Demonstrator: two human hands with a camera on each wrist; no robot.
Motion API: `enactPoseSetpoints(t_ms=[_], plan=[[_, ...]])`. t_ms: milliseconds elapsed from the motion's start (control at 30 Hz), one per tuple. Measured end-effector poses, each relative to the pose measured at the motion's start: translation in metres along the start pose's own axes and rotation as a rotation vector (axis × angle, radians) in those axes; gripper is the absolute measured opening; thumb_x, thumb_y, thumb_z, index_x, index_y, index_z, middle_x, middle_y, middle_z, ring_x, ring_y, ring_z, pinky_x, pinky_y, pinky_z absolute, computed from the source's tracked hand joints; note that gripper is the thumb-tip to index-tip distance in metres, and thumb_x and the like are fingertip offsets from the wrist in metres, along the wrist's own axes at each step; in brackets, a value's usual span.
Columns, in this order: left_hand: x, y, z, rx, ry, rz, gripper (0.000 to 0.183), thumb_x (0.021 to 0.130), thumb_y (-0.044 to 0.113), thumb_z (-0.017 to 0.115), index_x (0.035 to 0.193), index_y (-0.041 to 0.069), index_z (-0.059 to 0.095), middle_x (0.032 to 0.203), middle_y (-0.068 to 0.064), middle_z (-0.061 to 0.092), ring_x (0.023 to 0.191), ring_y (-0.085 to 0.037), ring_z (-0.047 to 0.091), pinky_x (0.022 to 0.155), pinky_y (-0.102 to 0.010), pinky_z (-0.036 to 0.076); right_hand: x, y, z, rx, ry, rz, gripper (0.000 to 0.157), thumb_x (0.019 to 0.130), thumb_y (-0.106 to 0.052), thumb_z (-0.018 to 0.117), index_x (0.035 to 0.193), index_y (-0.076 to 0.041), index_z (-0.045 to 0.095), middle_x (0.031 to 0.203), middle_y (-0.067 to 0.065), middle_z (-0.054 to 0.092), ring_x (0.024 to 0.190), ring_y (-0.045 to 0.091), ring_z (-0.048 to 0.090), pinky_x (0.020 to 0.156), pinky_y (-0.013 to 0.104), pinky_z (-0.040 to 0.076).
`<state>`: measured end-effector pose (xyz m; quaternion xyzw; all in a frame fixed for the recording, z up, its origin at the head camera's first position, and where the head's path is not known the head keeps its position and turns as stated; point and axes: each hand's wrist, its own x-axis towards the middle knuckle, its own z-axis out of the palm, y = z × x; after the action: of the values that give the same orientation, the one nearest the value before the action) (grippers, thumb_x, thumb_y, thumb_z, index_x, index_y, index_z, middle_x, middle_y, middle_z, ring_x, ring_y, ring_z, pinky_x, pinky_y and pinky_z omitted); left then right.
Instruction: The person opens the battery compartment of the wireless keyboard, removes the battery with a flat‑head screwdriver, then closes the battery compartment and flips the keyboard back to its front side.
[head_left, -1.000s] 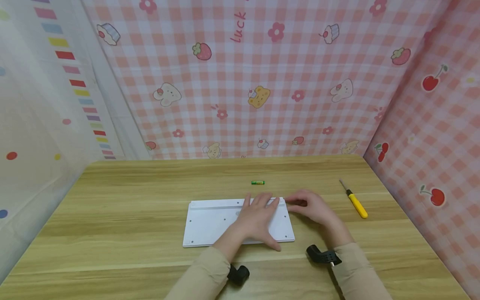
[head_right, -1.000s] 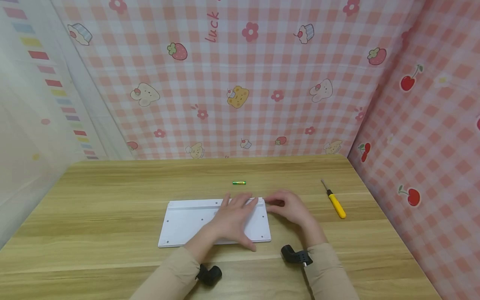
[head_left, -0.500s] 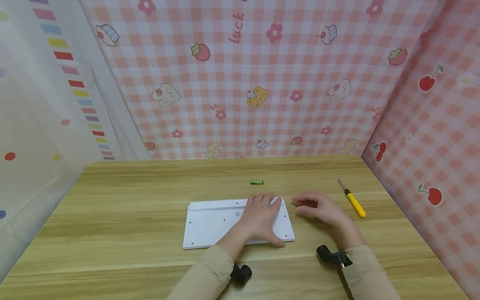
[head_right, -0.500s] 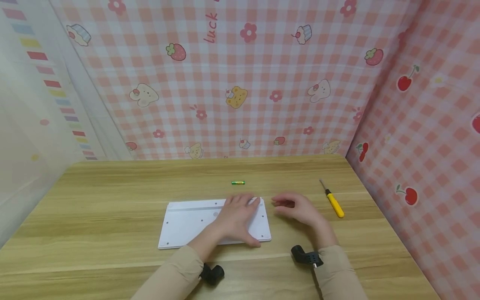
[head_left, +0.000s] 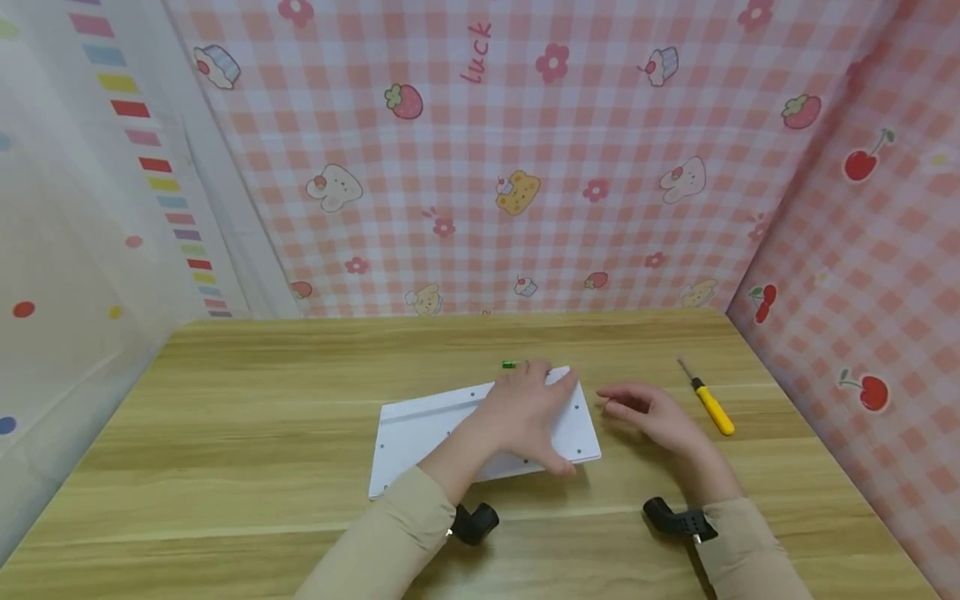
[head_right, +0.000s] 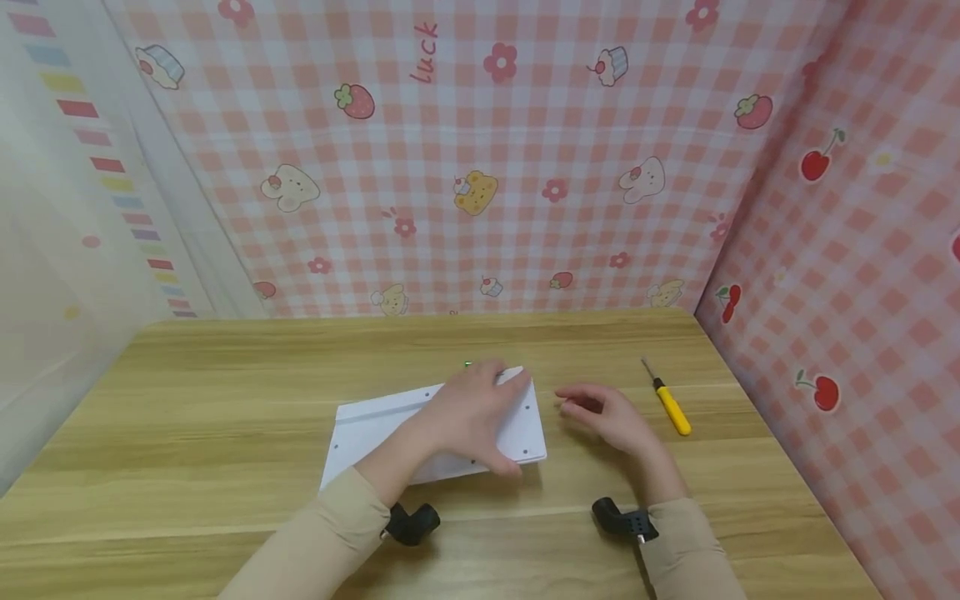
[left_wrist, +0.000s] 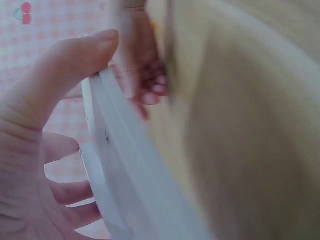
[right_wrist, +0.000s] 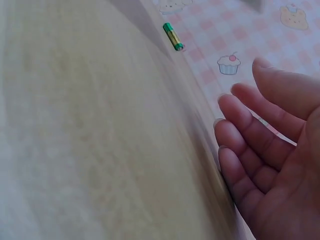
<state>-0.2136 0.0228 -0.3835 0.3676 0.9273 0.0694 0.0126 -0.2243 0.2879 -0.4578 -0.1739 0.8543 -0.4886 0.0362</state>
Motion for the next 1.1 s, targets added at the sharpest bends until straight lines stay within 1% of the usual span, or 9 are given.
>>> enactPoseSetpoints(t_ms=[133, 300, 367, 467, 567, 667, 767, 967, 1100], plan=[[-0.005, -0.001, -0.030, -0.064, 0.034, 0.044, 0.122, 0.060, 0.069, 0.082, 0.158, 0.021, 0.027, 0.145, -0.018, 0.041, 0.120, -0.026, 0.047, 0.090, -0.041, 0.049, 0.000, -0.003, 0.002, 0.026, 0.005, 0.024, 0.033, 0.099, -0.019, 0.063, 0.126, -0.001, 0.065, 0.121, 0.016, 0.065, 0.103, 0.014, 0.061, 0.088, 0.023, 0.048], [-0.013, -0.004, -0.067, -0.193, 0.064, 0.088, 0.120, 0.062, 0.061, 0.086, 0.158, 0.022, 0.025, 0.148, -0.020, 0.035, 0.117, -0.023, 0.046, 0.088, -0.033, 0.048, 0.000, -0.005, 0.005, 0.059, 0.005, 0.034, 0.035, 0.099, -0.018, 0.063, 0.127, 0.003, 0.062, 0.118, 0.016, 0.066, 0.103, 0.017, 0.064, 0.088, 0.024, 0.049], [-0.016, -0.006, -0.079, -0.225, 0.073, 0.098, 0.119, 0.063, 0.058, 0.086, 0.158, 0.022, 0.025, 0.150, -0.021, 0.031, 0.117, -0.024, 0.047, 0.086, -0.033, 0.049, -0.001, -0.006, 0.006, 0.060, 0.007, 0.040, 0.035, 0.099, -0.019, 0.063, 0.127, 0.003, 0.062, 0.117, 0.016, 0.067, 0.103, 0.020, 0.064, 0.088, 0.024, 0.049], [-0.020, -0.009, -0.095, -0.237, 0.077, 0.116, 0.117, 0.063, 0.057, 0.086, 0.158, 0.024, 0.025, 0.152, -0.021, 0.029, 0.113, -0.023, 0.049, 0.081, -0.032, 0.051, -0.001, -0.008, 0.007, 0.052, 0.005, 0.051, 0.036, 0.099, -0.021, 0.062, 0.128, 0.001, 0.062, 0.116, 0.015, 0.067, 0.103, 0.024, 0.064, 0.088, 0.025, 0.049], [-0.023, -0.013, -0.109, -0.256, 0.060, 0.110, 0.118, 0.063, 0.057, 0.086, 0.159, 0.028, 0.023, 0.151, -0.020, 0.028, 0.112, -0.023, 0.048, 0.078, -0.033, 0.052, -0.001, -0.010, 0.008, 0.031, 0.000, 0.048, 0.037, 0.100, -0.022, 0.062, 0.129, 0.001, 0.061, 0.116, 0.016, 0.067, 0.103, 0.024, 0.064, 0.088, 0.025, 0.049], [-0.027, -0.018, -0.121, -0.296, 0.058, 0.091, 0.118, 0.064, 0.056, 0.086, 0.159, 0.032, 0.020, 0.151, -0.020, 0.027, 0.112, -0.023, 0.048, 0.076, -0.033, 0.052, 0.000, -0.012, 0.010, 0.043, 0.001, 0.049, 0.037, 0.100, -0.022, 0.062, 0.129, 0.001, 0.062, 0.117, 0.017, 0.067, 0.103, 0.021, 0.063, 0.088, 0.024, 0.049], [-0.032, -0.023, -0.130, -0.337, 0.086, 0.080, 0.117, 0.064, 0.052, 0.088, 0.158, 0.030, 0.022, 0.151, -0.019, 0.028, 0.114, -0.024, 0.048, 0.077, -0.035, 0.053, 0.001, -0.014, 0.012, 0.085, -0.011, 0.042, 0.039, 0.100, -0.020, 0.061, 0.130, 0.005, 0.059, 0.120, 0.021, 0.065, 0.104, 0.020, 0.064, 0.088, 0.024, 0.051], [-0.042, -0.033, -0.142, -0.416, 0.139, 0.078, 0.116, 0.063, 0.044, 0.090, 0.157, 0.024, 0.026, 0.148, -0.018, 0.032, 0.117, -0.027, 0.048, 0.083, -0.043, 0.053, 0.003, -0.017, 0.016, 0.221, -0.052, 0.053, 0.043, 0.102, -0.017, 0.058, 0.135, 0.010, 0.051, 0.121, 0.027, 0.062, 0.104, 0.023, 0.066, 0.087, 0.029, 0.055], [-0.049, -0.039, -0.147, -0.423, 0.161, 0.078, 0.115, 0.063, 0.044, 0.090, 0.156, 0.022, 0.027, 0.144, -0.016, 0.037, 0.117, -0.025, 0.047, 0.086, -0.044, 0.052, 0.006, -0.019, 0.021, 0.273, -0.083, 0.052, 0.046, 0.102, -0.014, 0.058, 0.137, 0.013, 0.046, 0.121, 0.031, 0.060, 0.104, 0.023, 0.066, 0.087, 0.030, 0.055]])
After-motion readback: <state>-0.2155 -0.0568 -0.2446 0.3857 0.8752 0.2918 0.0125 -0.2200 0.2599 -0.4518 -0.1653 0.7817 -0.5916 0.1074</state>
